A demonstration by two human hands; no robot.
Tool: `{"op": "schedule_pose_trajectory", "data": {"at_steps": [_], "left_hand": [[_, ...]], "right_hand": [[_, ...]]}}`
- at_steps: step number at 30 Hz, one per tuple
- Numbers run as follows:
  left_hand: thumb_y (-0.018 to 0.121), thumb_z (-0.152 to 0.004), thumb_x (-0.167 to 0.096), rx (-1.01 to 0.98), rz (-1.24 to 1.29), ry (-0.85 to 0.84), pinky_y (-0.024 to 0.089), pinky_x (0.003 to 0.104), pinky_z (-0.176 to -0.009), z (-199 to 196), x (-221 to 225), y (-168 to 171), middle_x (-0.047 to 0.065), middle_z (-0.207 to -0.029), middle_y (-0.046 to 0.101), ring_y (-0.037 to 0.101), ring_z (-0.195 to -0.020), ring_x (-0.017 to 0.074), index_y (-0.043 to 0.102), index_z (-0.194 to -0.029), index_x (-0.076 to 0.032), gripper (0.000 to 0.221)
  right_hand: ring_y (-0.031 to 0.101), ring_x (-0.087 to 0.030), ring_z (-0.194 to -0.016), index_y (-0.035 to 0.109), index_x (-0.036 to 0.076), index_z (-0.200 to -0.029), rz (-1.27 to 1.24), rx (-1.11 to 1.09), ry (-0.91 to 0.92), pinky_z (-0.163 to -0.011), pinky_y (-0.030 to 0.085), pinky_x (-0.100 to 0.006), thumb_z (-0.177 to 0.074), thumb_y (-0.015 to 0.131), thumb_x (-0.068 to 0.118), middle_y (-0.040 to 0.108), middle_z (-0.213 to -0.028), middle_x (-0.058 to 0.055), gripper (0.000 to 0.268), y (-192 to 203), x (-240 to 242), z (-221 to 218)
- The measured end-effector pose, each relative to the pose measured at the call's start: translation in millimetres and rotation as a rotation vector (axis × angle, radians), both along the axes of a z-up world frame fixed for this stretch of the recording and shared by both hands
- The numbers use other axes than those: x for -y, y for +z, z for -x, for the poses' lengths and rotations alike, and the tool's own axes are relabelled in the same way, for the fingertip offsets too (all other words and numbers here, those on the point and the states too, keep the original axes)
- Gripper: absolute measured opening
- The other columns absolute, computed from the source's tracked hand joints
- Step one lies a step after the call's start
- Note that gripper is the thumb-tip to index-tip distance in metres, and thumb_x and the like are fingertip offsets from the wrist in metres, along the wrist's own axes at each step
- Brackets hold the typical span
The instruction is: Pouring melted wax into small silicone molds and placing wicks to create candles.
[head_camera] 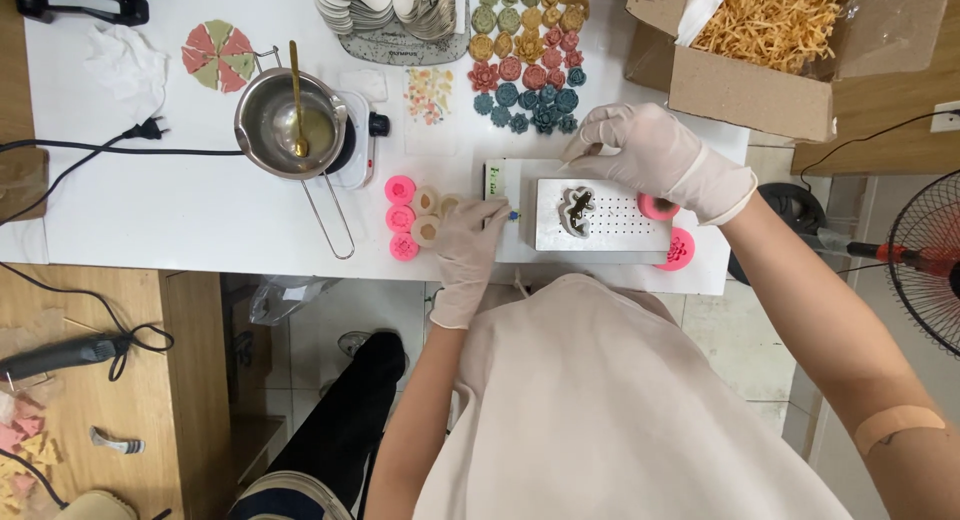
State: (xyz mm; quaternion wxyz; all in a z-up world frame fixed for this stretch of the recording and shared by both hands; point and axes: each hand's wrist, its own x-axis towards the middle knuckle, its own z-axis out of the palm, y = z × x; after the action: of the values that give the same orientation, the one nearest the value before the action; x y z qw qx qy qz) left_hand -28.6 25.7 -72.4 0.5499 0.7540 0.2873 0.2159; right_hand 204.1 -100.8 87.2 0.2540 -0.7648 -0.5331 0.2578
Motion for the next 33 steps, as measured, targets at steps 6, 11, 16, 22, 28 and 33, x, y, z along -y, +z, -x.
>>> {"op": "schedule_pose_trajectory", "data": {"at_steps": [6,11,16,22,28,33], "left_hand": [[0.076,-0.087,-0.028,-0.151,-0.684,-0.169,0.046,0.042,-0.080,-26.3,2.2,-8.6,-0.005,-0.093,0.069,0.064,-0.094,0.0231,0.076,-0.096,-0.022,0.011],[0.072,-0.087,-0.024,-0.132,-0.856,-0.257,0.046,0.041,-0.079,-33.8,-3.1,-15.9,-0.001,-0.096,0.065,0.062,-0.094,0.0216,0.069,-0.096,-0.018,0.011],[0.068,-0.088,-0.018,-0.233,-1.103,-0.392,0.046,0.038,-0.082,-36.5,-6.9,-28.3,0.003,-0.097,0.061,0.060,-0.099,0.0209,0.064,-0.099,-0.015,0.012],[0.068,-0.090,-0.021,-0.141,-0.993,-0.306,0.047,0.042,-0.080,-34.5,-28.9,-7.3,0.005,-0.097,0.063,0.060,-0.096,0.0253,0.064,-0.097,-0.014,0.010],[0.069,-0.099,-0.020,-0.187,-0.720,0.075,0.045,0.043,-0.081,8.9,-130.6,76.2,0.007,-0.097,0.063,0.060,-0.093,0.0285,0.068,-0.101,-0.015,0.005],[0.071,-0.108,-0.032,-0.535,-0.963,0.186,0.043,0.046,-0.084,43.0,-205.9,90.3,0.007,-0.095,0.065,0.060,-0.094,0.0288,0.070,-0.098,-0.012,0.023]], "right_hand": [[0.068,-0.023,-0.078,0.078,0.011,-0.099,0.041,-0.042,-0.079,-0.074,0.056,-0.033,-0.086,0.080,0.020,0.072,-0.092,-0.006,0.015,9.1,8.5,6.2],[0.067,-0.023,-0.078,0.079,0.012,-0.099,-0.013,-0.045,-0.098,-0.073,0.055,-0.034,-0.084,0.081,0.020,0.072,-0.091,-0.006,0.017,4.4,19.5,5.3],[0.067,-0.023,-0.078,0.079,0.011,-0.098,-0.011,0.008,-0.098,-0.074,0.055,-0.033,-0.084,0.082,0.020,0.071,-0.091,-0.007,0.016,4.1,27.2,3.5],[0.067,-0.023,-0.082,0.078,0.010,-0.099,-0.069,0.035,-0.072,-0.076,0.055,-0.033,-0.084,0.081,0.020,0.072,-0.093,-0.006,0.018,6.6,32.4,2.5],[0.067,-0.021,-0.086,0.078,0.010,-0.097,-0.108,0.034,-0.146,-0.077,0.055,-0.032,-0.085,0.081,0.016,0.073,-0.095,-0.005,0.014,18.3,43.0,5.7],[0.068,-0.016,-0.086,0.079,0.011,-0.102,-0.077,0.014,-0.212,-0.079,0.055,-0.029,-0.086,0.079,0.009,0.074,-0.096,-0.003,0.016,15.0,56.3,4.6]]}}
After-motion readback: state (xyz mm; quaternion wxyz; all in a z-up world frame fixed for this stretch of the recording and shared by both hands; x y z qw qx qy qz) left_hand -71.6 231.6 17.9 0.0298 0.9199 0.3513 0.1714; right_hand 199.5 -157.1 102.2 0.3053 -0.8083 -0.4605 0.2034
